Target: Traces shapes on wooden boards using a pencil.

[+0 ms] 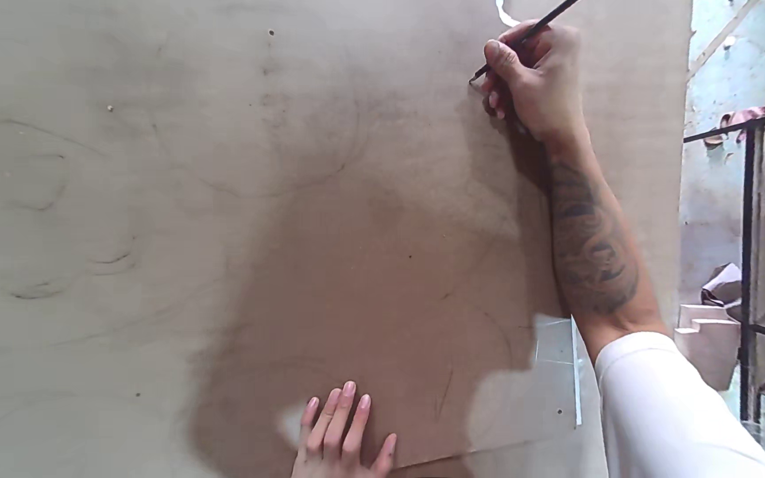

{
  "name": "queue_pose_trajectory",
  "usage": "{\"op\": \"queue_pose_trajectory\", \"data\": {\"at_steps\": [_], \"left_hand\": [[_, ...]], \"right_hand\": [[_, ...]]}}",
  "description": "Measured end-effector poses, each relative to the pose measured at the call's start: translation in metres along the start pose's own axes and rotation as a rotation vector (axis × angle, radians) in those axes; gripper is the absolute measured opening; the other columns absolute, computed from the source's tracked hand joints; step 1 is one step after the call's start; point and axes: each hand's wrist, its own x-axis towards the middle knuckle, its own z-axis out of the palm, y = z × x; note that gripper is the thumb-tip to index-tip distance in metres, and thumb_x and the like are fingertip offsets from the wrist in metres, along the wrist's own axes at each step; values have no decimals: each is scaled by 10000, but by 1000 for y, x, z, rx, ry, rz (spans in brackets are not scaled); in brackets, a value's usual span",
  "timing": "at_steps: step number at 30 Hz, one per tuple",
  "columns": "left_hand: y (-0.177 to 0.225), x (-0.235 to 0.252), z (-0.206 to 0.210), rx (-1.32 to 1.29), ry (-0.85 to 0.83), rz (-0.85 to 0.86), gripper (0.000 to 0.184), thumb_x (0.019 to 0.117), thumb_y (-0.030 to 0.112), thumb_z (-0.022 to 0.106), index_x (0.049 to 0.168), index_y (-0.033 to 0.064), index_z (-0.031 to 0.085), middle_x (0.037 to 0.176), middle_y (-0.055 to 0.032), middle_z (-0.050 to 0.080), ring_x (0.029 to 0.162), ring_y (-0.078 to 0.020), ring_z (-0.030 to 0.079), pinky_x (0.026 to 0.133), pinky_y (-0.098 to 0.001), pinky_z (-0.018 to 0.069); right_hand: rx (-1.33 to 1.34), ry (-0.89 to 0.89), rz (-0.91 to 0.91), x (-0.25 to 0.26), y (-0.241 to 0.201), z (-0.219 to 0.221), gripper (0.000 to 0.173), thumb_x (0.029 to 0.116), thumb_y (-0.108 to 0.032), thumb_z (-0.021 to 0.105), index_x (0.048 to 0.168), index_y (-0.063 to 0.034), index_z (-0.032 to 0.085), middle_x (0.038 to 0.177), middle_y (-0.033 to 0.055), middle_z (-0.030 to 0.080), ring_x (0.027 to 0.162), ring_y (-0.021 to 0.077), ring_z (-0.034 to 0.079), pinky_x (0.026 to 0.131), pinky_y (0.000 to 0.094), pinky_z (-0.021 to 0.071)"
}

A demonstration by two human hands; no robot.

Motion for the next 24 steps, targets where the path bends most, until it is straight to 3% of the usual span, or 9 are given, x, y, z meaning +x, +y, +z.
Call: {"op": "queue_pose_trajectory", "data": {"at_steps": [3, 11, 17, 19, 22, 24], "left_hand": [[-1, 1, 0, 1, 2, 7, 843, 863, 683, 555, 1512, 157, 435, 1574, -109, 421, 1505, -265, 331, 1248, -508, 208], [2, 0, 1, 8, -2, -9, 834, 864, 690, 548, 1505, 167, 441, 1588, -101, 406, 1510, -254, 327, 1255, -510, 195], [0, 1, 0, 20, 2, 0, 840, 855, 691, 558, 1504, 170, 443, 1578, -97, 420, 1501, -254, 341, 1250, -514, 209], [0, 1, 1, 24, 7, 3, 840, 855, 693, 555, 1502, 169, 447, 1574, -98, 426, 1500, -258, 344, 1251, -512, 209], [0, 0, 1, 25, 17, 8, 836, 854, 696, 552, 1489, 161, 462, 1556, -109, 442, 1492, -261, 355, 1251, -511, 210], [0, 0, 1, 26, 15, 4, 829, 860, 695, 547, 1490, 164, 459, 1554, -104, 442, 1492, -256, 355, 1251, -507, 210]], "right_hand": [[-13, 10, 36, -1, -2, -2, 192, 1034, -192, 639, 1020, 0, 646, 729, 45, 709, 529, 155, 673, 440, 302, 583], [-40, 54, 97, -2, -2, -1, 199, 1044, -209, 626, 1034, -12, 653, 760, 32, 712, 570, 152, 694, 480, 302, 612], [74, 100, 29, -4, 0, -5, 171, 1033, -167, 639, 1025, 4, 651, 738, 49, 699, 552, 163, 682, 452, 307, 595], [143, 122, -19, -6, 3, -9, 152, 1016, -133, 658, 1025, 19, 647, 758, 72, 709, 573, 190, 694, 473, 337, 610], [157, 7, -78, -10, 6, -16, 102, 948, -36, 681, 1014, 28, 639, 799, 91, 714, 612, 203, 705, 525, 361, 629], [137, -55, -88, -20, 4, -20, 76, 917, -31, 684, 969, 10, 646, 767, 78, 692, 581, 188, 674, 492, 349, 596]]}}
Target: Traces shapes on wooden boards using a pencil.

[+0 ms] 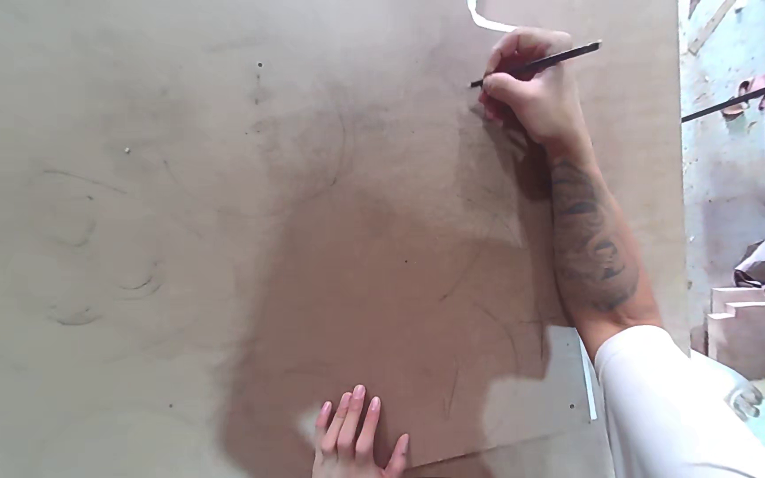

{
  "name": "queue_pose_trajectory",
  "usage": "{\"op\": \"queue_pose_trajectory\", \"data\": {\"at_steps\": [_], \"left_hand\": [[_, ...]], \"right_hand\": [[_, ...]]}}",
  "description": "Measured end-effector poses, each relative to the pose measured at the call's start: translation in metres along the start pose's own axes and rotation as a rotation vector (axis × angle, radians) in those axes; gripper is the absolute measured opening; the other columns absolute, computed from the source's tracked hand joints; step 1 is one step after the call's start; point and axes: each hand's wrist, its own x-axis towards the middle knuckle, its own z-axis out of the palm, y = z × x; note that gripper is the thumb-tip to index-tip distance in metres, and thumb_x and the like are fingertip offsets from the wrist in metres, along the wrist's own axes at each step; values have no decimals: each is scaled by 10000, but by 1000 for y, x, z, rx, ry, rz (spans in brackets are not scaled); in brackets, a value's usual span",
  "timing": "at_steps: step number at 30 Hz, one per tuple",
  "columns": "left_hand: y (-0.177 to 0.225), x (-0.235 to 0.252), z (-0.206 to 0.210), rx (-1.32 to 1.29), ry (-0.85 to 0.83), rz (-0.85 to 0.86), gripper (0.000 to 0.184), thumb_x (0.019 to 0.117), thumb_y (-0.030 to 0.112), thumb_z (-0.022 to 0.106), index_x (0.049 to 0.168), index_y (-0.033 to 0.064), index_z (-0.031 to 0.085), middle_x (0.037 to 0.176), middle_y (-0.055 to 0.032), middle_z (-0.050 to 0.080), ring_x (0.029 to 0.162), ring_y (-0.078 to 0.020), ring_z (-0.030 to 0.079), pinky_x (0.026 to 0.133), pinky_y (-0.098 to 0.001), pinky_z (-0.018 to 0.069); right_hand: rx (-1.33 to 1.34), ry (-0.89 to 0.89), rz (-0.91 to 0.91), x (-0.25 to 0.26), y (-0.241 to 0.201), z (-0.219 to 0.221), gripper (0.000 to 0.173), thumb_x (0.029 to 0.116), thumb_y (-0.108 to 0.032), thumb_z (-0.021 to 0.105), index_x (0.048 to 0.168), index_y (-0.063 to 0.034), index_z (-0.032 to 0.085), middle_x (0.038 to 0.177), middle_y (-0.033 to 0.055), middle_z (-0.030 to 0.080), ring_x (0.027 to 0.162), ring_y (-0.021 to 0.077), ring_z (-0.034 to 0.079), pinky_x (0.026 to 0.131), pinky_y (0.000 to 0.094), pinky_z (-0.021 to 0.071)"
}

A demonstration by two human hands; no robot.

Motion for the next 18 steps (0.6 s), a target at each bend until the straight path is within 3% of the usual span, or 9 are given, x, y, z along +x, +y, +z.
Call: {"op": "queue_pose_trajectory", "data": {"at_steps": [3, 13, 18], "left_hand": [[0, 1, 0, -6, 4, -2, 836, 851, 694, 559, 1490, 166, 458, 1556, -99, 444, 1492, -252, 356, 1249, -508, 213], [0, 0, 0, -17, -12, -16, 839, 854, 697, 554, 1497, 168, 452, 1579, -93, 418, 1503, -252, 339, 1252, -510, 208], [1, -1, 1, -20, -1, -17, 835, 862, 702, 539, 1502, 173, 448, 1585, -88, 413, 1504, -250, 338, 1250, -513, 213]], "right_hand": [[-74, -74, -18, -25, -9, 4, 85, 895, -73, 668, 952, -10, 670, 737, 56, 672, 548, 158, 633, 446, 321, 538], [-166, 19, 64, -43, -13, 20, 78, 911, -94, 700, 951, -27, 700, 710, 42, 705, 517, 155, 668, 416, 331, 579], [-160, -36, 64, -42, -14, 20, 88, 918, -98, 704, 959, -21, 713, 715, 40, 712, 516, 151, 667, 417, 324, 578]]}}
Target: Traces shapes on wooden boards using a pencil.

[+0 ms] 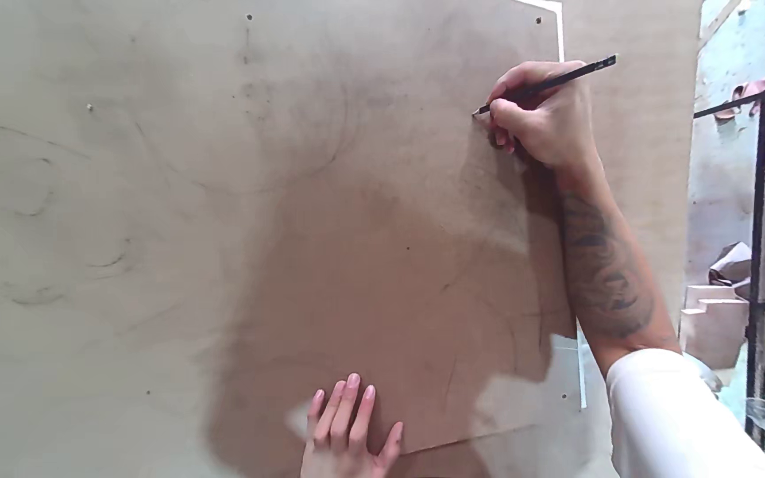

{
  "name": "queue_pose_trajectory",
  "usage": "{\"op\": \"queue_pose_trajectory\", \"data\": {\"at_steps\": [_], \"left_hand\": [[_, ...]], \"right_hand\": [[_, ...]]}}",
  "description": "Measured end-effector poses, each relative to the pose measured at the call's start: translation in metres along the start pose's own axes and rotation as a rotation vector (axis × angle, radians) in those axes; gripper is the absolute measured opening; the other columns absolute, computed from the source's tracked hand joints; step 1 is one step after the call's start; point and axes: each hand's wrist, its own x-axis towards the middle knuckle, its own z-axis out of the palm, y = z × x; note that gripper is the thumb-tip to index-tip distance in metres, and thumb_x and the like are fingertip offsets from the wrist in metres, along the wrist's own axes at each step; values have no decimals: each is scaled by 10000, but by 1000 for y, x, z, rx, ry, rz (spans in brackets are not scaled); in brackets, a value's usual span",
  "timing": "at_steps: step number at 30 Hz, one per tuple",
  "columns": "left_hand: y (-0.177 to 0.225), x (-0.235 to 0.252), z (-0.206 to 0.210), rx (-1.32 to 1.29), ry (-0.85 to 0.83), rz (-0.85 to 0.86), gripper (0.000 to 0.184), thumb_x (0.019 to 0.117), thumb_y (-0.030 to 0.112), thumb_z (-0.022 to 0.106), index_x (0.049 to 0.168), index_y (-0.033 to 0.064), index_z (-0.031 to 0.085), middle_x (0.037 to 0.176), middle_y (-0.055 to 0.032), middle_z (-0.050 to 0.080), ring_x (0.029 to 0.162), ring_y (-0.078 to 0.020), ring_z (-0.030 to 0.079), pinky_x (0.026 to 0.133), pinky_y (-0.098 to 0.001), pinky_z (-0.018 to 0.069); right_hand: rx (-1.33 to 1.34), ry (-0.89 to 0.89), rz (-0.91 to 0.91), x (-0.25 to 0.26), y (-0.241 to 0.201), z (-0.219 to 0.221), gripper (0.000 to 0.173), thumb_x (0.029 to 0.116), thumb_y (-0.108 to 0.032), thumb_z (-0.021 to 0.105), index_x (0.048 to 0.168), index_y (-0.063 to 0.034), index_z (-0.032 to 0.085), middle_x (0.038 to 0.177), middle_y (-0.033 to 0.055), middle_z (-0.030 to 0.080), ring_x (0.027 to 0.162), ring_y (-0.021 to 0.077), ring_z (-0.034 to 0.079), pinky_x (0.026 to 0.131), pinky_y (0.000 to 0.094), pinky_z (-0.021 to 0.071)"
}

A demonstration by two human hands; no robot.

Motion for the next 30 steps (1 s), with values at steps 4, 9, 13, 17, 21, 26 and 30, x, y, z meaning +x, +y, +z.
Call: {"op": "queue_pose_trajectory", "data": {"at_steps": [4, 9, 13, 17, 21, 26, 30], "left_hand": [[-1, 0, 0, -3, 5, 3, 840, 855, 697, 557, 1499, 169, 453, 1575, -96, 424, 1500, -262, 345, 1248, -516, 216], [0, 1, -1, -15, -11, -6, 850, 858, 690, 558, 1513, 162, 438, 1585, -103, 414, 1508, -259, 334, 1253, -515, 203], [0, 1, -2, -30, -15, 0, 847, 867, 690, 549, 1520, 166, 427, 1594, -104, 404, 1512, -262, 329, 1254, -518, 196], [-1, 1, -2, -31, -14, -1, 855, 862, 682, 561, 1518, 149, 429, 1595, -112, 404, 1506, -272, 339, 1253, -517, 196], [0, 1, -2, -35, -18, 4, 861, 870, 683, 554, 1533, 151, 411, 1597, -121, 396, 1502, -281, 345, 1246, -523, 206], [0, 1, -1, -53, -7, -7, 843, 870, 675, 558, 1510, 141, 436, 1586, -121, 412, 1494, -288, 357, 1242, -525, 219], [0, 2, -2, -44, -9, -6, 851, 870, 681, 551, 1521, 147, 424, 1590, -117, 406, 1494, -279, 358, 1242, -521, 221]], "right_hand": [[-70, 42, -5, -1, -1, 1, 65, 897, -109, 702, 917, -47, 709, 670, 15, 684, 477, 128, 637, 382, 314, 548], [-58, 6, -32, -1, 2, -1, 60, 877, -89, 710, 912, -39, 705, 681, 15, 686, 483, 120, 636, 381, 301, 540], [124, 31, -43, -21, -4, -4, 72, 921, -16, 647, 979, 27, 653, 724, 75, 672, 517, 165, 629, 417, 325, 541], [134, 116, 63, -88, -30, 25, 108, 920, -40, 655, 1025, -14, 656, 739, 74, 662, 509, 145, 610, 413, 282, 537], [124, 157, 114, -102, -36, 37, 124, 932, -12, 644, 1056, -22, 644, 738, 85, 671, 515, 159, 645, 413, 290, 570], [-1, 169, 129, -101, -33, 43, 112, 926, -34, 640, 1033, -30, 674, 683, 67, 642, 451, 136, 566, 358, 262, 483], [-33, 164, 144, -102, -34, 39, 71, 902, -48, 653, 962, -36, 690, 634, 47, 629, 423, 119, 554, 339, 255, 470]]}}
